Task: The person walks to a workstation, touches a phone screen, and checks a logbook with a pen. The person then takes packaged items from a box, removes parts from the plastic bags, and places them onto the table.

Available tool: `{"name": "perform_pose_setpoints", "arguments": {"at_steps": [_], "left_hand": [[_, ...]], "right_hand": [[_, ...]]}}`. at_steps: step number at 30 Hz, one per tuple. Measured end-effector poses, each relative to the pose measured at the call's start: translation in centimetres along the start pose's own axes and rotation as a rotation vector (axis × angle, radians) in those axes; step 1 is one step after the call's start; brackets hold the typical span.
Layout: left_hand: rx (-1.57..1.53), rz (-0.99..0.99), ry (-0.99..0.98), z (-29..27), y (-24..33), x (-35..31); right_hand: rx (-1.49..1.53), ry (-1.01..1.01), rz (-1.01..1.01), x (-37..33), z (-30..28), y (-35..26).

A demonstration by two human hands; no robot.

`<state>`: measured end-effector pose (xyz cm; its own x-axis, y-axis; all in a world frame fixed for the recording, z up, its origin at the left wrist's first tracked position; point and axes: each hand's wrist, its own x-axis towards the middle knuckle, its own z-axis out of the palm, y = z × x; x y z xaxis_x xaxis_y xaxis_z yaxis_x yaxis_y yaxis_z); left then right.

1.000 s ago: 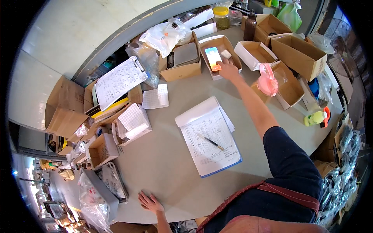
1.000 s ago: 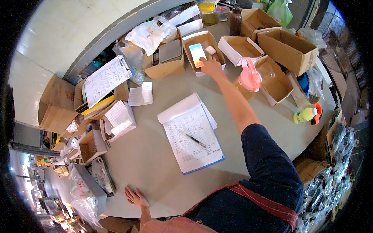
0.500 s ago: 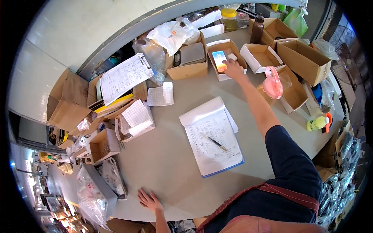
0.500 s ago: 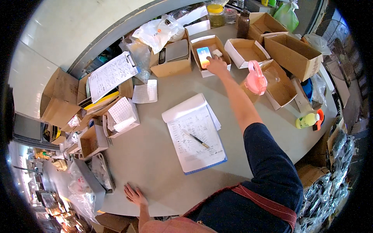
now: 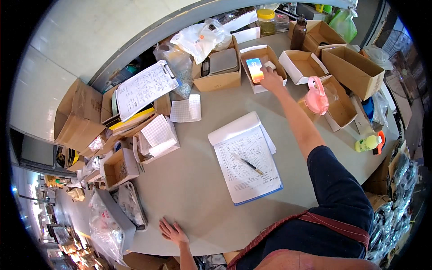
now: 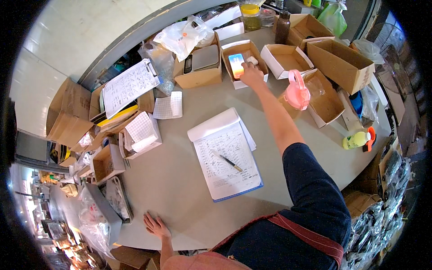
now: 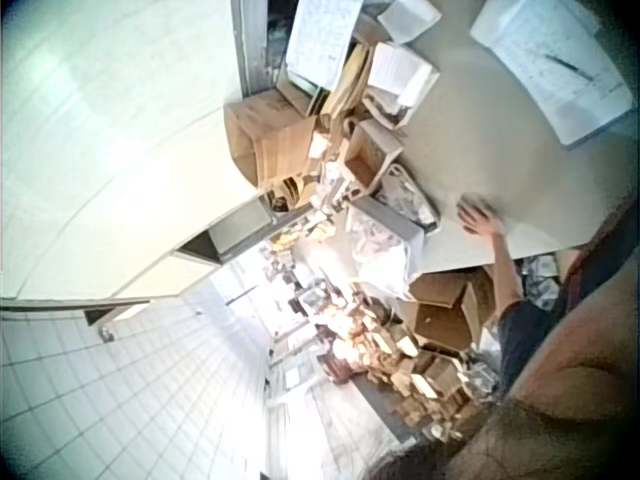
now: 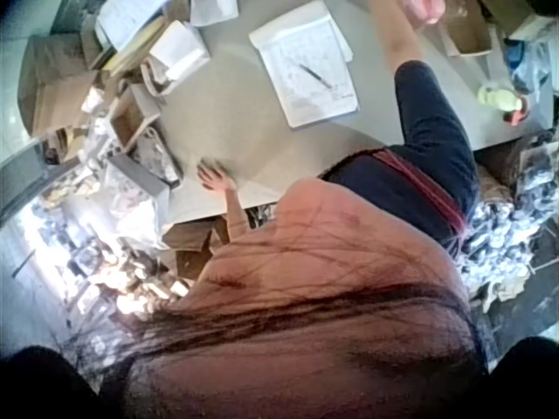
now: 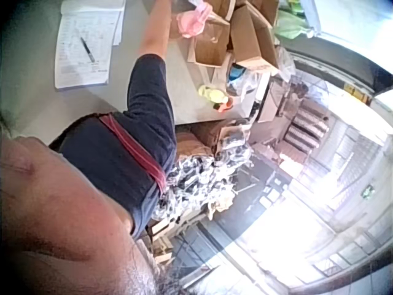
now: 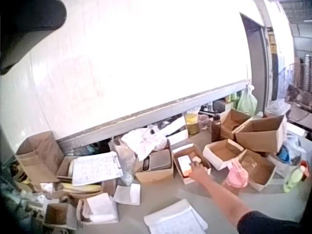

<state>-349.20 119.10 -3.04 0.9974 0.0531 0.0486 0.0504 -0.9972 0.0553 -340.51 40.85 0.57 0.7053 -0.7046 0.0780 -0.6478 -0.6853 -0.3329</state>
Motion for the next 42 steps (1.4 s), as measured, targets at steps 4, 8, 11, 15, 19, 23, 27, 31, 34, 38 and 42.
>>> {"name": "perform_pose_setpoints", "arguments": {"at_steps": [4, 8, 11, 15, 19, 23, 27, 31, 34, 38, 42], "left_hand": [[-0.004, 0.016, 0.0, -0.1, 0.1, 0.1], [-0.01, 0.011, -0.002, -0.3, 0.3, 0.1], [-0.02, 0.011, -0.003, -0.5, 0.5, 0.0], [-0.028, 0.011, 0.0, -0.3, 0.4, 0.0], [-0.014, 0.013, 0.008, -0.1, 0.2, 0.0], [-0.016, 0.013, 0.009, -0.2, 0.4, 0.0], [-0.011, 0.009, 0.007, -0.4, 0.7, 0.1], [-0.015, 0.002, 0.005, -0.4, 0.6, 0.0], [-0.03, 0.003, 0.005, -0.5, 0.7, 0.0], [-0.042, 0.008, 0.003, -0.6, 0.8, 0.0], [-0.036, 0.002, 0.003, -0.5, 0.5, 0.0]], "right_hand": [[0.006, 0.02, -0.007, 0.0, 0.0, 0.1], [-0.013, -0.004, -0.013, -0.3, -0.4, -0.2], [-0.042, -0.067, -0.004, -0.2, -0.7, -0.4], [-0.036, -0.111, 0.037, 0.6, -1.0, -0.6], [-0.038, -0.116, 0.059, 1.1, -0.6, -0.6], [-0.017, -0.039, 0.063, 0.6, 0.0, -0.1], [0.004, 0.043, -0.002, 0.3, 0.5, 0.4], [0.013, 0.076, -0.042, -0.1, 0.5, 0.4], [0.014, 0.097, -0.028, -0.3, 0.5, 0.3], [0.003, 0.111, -0.054, -0.4, 0.3, 0.4], [-0.017, 0.039, -0.082, -0.3, 0.1, 0.2]]}}
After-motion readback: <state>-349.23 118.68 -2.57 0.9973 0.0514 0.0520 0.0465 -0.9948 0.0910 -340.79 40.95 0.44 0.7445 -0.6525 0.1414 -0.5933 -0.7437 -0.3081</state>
